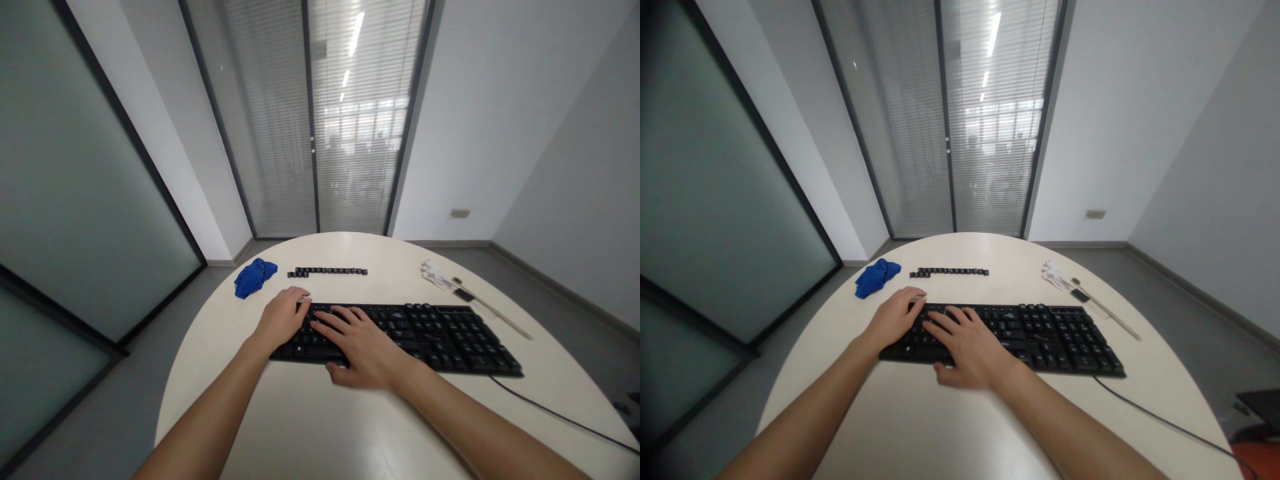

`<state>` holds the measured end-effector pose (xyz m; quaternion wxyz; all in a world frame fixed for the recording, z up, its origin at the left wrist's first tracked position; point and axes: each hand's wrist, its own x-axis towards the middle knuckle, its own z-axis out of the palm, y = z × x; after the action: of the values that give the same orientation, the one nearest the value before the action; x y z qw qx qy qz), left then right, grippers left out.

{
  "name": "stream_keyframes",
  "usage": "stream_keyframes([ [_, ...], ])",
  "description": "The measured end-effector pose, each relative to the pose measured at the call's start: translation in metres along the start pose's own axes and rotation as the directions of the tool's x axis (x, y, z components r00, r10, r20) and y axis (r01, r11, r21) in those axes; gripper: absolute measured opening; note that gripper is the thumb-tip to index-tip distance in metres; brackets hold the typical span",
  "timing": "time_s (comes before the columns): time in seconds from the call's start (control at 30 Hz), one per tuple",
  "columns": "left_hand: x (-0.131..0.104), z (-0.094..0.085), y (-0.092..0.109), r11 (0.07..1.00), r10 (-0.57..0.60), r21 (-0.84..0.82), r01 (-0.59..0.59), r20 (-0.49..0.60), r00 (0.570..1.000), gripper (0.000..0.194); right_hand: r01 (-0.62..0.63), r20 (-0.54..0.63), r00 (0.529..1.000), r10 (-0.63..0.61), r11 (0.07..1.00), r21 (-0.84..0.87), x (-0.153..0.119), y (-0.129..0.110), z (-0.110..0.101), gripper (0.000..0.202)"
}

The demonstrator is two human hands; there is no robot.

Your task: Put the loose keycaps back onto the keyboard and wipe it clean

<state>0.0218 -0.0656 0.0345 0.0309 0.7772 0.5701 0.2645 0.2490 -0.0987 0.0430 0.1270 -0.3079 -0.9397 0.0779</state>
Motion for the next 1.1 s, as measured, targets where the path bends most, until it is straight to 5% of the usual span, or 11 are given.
stream_keyframes([
  [0.27, 0.017, 0.003, -0.025, 0.995, -0.095, -0.001, 0.096, -0.153, 0.984, 0.021, 0.004, -0.007, 1.000, -0.004, 1.000, -0.017, -0.001, 0.001, 0.001, 0.076],
  [0.5, 0.056, 0.007, -0.024, 0.943, 0.023, 0.332, -0.020, -0.004, 1.000, 0.027, 0.010, -0.017, 1.000, -0.011, 1.000, -0.018, -0.003, 0.002, 0.002, 0.073],
  [0.73, 0.086, 0.021, -0.034, 0.923, 0.065, 0.375, -0.088, 0.073, 0.995, 0.023, 0.018, -0.016, 1.000, -0.018, 1.000, -0.016, -0.004, 0.001, -0.002, 0.070],
  [1.1, 0.089, 0.030, -0.029, 0.938, 0.131, 0.310, -0.154, 0.092, 0.987, 0.018, 0.022, -0.013, 1.000, -0.022, 1.000, -0.014, -0.004, 0.002, -0.001, 0.071],
])
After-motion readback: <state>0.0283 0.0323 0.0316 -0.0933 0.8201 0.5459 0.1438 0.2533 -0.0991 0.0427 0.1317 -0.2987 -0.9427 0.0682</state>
